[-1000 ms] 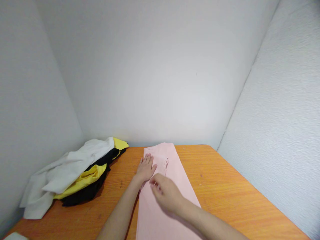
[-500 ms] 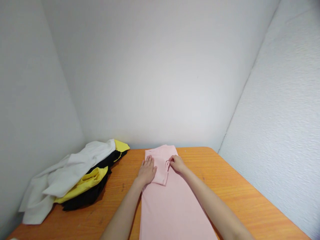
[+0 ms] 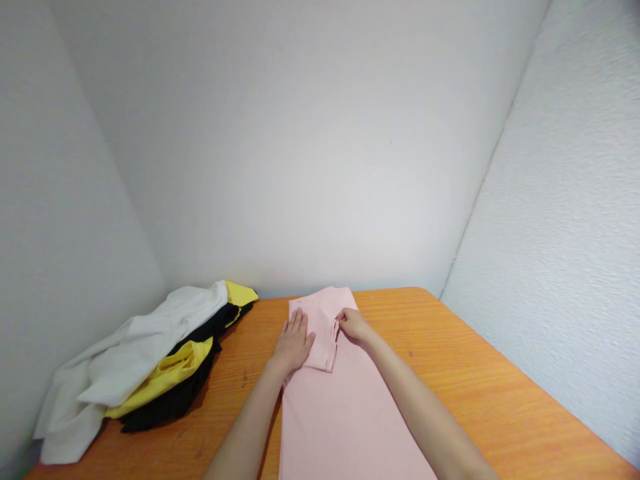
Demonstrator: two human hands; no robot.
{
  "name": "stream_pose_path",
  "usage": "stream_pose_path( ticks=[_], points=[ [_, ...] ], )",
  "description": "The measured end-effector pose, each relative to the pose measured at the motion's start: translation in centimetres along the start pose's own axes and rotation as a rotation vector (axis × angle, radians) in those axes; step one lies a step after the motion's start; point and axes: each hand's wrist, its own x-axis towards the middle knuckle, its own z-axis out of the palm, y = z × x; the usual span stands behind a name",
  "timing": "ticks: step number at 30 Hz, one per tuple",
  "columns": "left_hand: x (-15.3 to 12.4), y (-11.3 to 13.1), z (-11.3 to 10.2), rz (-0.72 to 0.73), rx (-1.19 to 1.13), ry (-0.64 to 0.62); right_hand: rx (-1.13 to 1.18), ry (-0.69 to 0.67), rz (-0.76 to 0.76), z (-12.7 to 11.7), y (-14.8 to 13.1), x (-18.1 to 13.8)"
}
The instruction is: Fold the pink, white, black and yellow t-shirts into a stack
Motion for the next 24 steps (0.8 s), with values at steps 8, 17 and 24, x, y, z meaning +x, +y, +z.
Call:
stream_pose_path(
  ticks=[8,17,24],
  points=[
    [0.0,-0.1,0.0,0.027,-0.011,-0.006,0.044,0.111,0.016,-0.4,0.1,0.6],
    [-0.1,-0.1,0.0,0.045,0.012,-0.015,-0.132,0.171,-0.098,-2.3,-2.0,-1.1],
    [-0.1,0.3,-0.4,0.036,0.032,-0.026,-0.329,-0.076,-0.375,2.6,-5.2,-4.4]
  ],
)
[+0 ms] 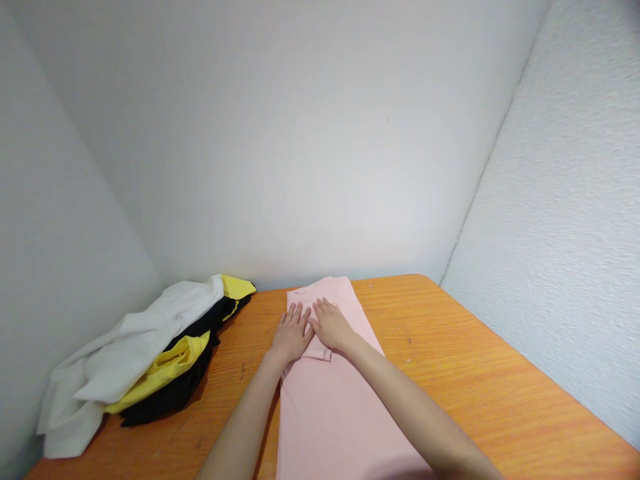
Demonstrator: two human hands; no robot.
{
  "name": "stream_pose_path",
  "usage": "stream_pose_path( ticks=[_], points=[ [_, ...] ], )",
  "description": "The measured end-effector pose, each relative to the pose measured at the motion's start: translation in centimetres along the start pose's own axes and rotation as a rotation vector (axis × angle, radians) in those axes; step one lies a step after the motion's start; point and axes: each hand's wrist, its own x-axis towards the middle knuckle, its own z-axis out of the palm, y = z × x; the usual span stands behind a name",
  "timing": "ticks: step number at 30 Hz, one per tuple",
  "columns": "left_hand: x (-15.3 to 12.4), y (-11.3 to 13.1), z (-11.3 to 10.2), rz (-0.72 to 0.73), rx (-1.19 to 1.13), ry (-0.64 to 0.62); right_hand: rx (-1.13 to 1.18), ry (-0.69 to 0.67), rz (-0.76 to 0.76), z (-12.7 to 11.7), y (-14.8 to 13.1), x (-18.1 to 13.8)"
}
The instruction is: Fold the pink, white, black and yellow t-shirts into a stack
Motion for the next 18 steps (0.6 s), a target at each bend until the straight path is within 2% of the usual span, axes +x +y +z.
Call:
stream_pose_path(
  ticks=[5,12,15,18],
  points=[
    [0.1,0.0,0.0,-0.012,0.005,-0.014,-0.095,-0.047,-0.001,2.1,-0.3,-1.1],
    [0.1,0.0,0.0,-0.013,0.015,-0.008,-0.078,-0.055,-0.031,1.8,0.0,-0.8],
    [0.2,0.1,-0.1,-0.014,0.013,-0.011,-0.052,-0.094,-0.03,0.8,1.8,-1.1],
    [0.2,0.2,-0.1,-0.023,0.009,-0.016,-0.077,-0.112,0.033,-0.6,4.6,-2.0]
  ],
)
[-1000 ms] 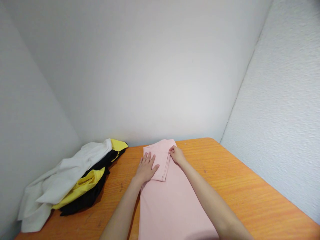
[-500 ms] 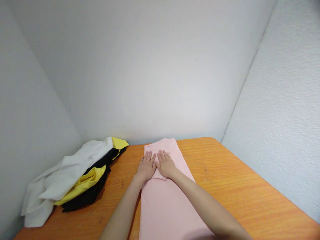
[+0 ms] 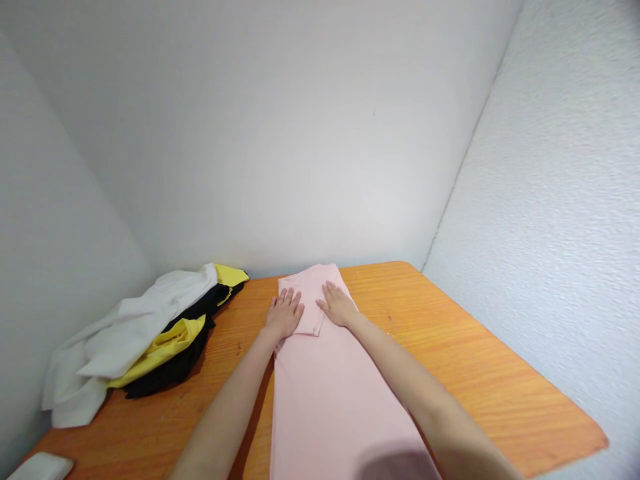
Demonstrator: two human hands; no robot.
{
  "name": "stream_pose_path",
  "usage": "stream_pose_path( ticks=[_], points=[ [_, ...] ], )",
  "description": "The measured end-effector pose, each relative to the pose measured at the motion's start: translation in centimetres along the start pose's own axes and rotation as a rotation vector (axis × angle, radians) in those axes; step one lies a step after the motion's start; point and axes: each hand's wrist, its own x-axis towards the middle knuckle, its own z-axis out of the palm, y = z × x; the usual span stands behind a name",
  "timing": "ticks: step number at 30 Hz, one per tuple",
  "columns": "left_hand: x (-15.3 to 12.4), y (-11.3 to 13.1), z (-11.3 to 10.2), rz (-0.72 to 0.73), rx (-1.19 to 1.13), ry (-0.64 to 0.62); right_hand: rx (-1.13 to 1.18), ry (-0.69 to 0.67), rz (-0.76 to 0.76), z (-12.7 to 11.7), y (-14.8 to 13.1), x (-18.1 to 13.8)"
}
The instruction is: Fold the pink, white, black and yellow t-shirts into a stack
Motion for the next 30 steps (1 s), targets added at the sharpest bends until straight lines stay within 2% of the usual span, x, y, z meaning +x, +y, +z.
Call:
stream_pose_path(
  ticks=[4,10,15,19,21,25,30],
  points=[
    [-0.1,0.2,-0.1,-0.017,-0.005,-0.008,-0.024,-0.031,0.025,-1.0,2.2,-0.7],
    [-0.3,0.5,-0.3,-0.051,0.007,0.013,-0.049,-0.013,0.035,-1.9,0.0,-1.6],
    [-0.9,0.9,-0.8,-0.044,0.018,0.07,-0.057,0.001,-0.008,-1.6,-2.5,-8.0],
    [-2.0,1.8,-2.3,0.025,0.026,0.153,-0.038,-0.017,-0.062,-1.2,-4.0,-12.8],
    [-2.8,2.4,-3.3,0.061,0.029,0.198,-0.044,-0.014,-0.062,-1.3,-4.4,-13.7],
    [-5.4,4.1,-4.6,0.101,0.028,0.266,-0.054,-0.015,-0.049,-1.6,-4.6,-13.6],
    [-11.3,6.5,-3.3,0.129,0.032,0.259,-0.059,-0.016,-0.048,-1.4,-4.6,-13.5]
  ],
)
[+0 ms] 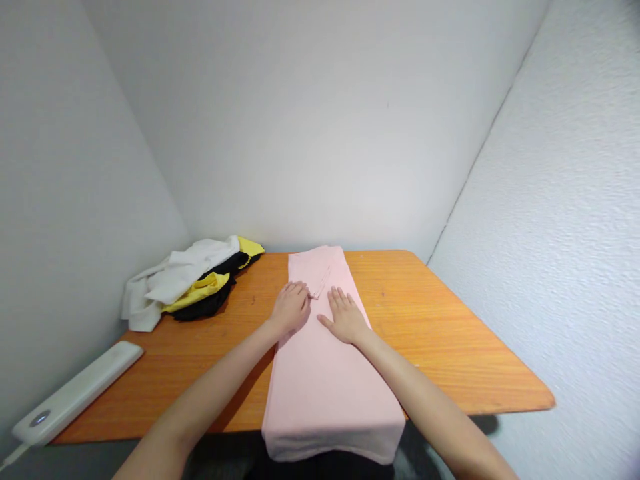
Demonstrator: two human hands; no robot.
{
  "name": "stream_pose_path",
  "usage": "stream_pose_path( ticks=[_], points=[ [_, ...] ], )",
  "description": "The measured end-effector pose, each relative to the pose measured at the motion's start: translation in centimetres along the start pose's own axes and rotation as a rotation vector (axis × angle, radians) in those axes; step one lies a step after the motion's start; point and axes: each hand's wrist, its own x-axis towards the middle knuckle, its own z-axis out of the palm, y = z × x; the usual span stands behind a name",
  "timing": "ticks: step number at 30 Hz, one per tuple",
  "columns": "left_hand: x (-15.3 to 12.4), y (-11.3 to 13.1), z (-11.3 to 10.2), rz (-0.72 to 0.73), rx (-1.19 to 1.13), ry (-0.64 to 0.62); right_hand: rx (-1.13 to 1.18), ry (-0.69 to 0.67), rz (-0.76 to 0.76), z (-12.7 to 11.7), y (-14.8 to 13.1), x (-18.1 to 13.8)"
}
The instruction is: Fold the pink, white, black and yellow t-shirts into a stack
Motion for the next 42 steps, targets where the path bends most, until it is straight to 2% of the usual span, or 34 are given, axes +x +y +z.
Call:
stream_pose_path(
  ticks=[3,5,8,13,15,18,21,24,28,32,35,37,42],
  points=[
    [-3.4,0.9,0.7,-0.042,0.002,-0.073,0.008,0.0,0.0,0.0,0.0,-0.1],
    [-4.7,1.0,1.2,-0.104,0.001,-0.155,0.021,-0.003,-0.001,0.0,0.1,-0.2],
    [-5.1,0.6,1.5,-0.146,0.01,-0.234,0.028,-0.024,-0.011,-0.1,0.4,-0.1],
    [-4.7,0.3,1.5,-0.141,0.027,-0.25,0.02,-0.061,-0.031,-1.1,1.0,-0.8],
    [-4.8,0.5,1.2,-0.141,0.032,-0.237,0.005,-0.062,-0.039,-1.6,0.7,-1.8],
    [-5.3,1.3,0.3,-0.12,0.043,-0.193,0.004,-0.069,-0.147,-2.3,-0.4,-4.2],
    [-6.8,2.4,-0.5,-0.031,0.025,-0.159,0.03,-0.09,-0.262,-2.6,-2.0,-6.9],
    [-9.0,3.4,-0.6,0.069,-0.037,-0.212,0.043,-0.105,-0.298,-2.8,-2.9,-8.9],
    [-11.3,3.5,-0.4,0.091,-0.058,-0.243,0.045,-0.106,-0.299,-3.4,-2.2,-10.9],
    [-11.5,3.3,-0.8,0.083,-0.071,-0.254,0.035,-0.119,-0.27,-4.2,0.0,-12.7],
    [-11.6,3.5,-1.8,0.075,-0.105,-0.262,0.028,-0.115,-0.22,-4.9,1.2,-14.3],
    [-12.4,3.5,-3.3,0.116,-0.138,-0.257,0.035,-0.101,-0.22,-5.8,1.6,-15.9],
    [-18.0,3.1,-8.9,0.42,-0.165,-0.269,0.043,-0.089,-0.43,-8.5,2.4,-21.7]
  ],
)
